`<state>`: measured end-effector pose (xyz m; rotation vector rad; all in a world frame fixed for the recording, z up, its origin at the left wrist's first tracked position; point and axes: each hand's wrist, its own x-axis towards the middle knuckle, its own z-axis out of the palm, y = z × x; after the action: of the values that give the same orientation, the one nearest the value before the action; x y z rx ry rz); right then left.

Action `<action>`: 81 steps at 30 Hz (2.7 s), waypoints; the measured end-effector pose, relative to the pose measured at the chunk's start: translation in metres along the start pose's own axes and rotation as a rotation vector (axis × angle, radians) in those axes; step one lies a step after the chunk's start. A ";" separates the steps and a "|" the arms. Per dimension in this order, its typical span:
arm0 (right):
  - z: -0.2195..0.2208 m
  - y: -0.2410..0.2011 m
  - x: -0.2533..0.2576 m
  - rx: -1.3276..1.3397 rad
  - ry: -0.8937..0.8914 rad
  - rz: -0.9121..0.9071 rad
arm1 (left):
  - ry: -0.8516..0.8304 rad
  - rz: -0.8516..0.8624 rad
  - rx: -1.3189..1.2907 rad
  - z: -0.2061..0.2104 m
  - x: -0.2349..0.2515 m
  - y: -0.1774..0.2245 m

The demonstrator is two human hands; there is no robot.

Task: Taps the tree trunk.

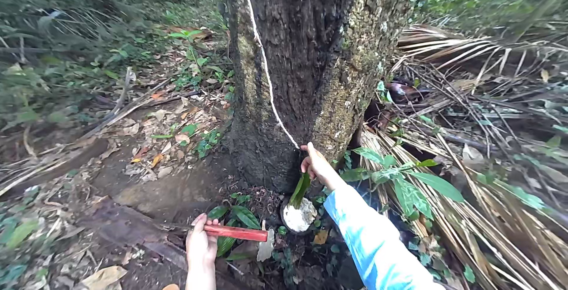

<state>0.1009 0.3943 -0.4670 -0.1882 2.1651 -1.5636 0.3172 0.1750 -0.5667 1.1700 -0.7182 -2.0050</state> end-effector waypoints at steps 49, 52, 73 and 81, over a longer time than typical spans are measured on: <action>-0.003 -0.001 0.000 -0.084 0.000 0.050 | -0.002 -0.004 0.009 0.002 0.001 -0.004; -0.008 -0.007 -0.004 -0.070 0.040 0.052 | -0.002 -0.001 0.004 0.001 0.002 -0.004; -0.051 0.013 -0.001 -0.666 0.465 -0.409 | 0.012 0.003 -0.003 0.004 0.002 -0.010; -0.065 0.001 -0.015 -0.610 0.600 -0.434 | 0.022 0.016 0.025 0.007 -0.002 -0.012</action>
<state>0.0858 0.4562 -0.4473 -0.4511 3.2220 -1.1976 0.3083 0.1850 -0.5718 1.1951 -0.7409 -1.9723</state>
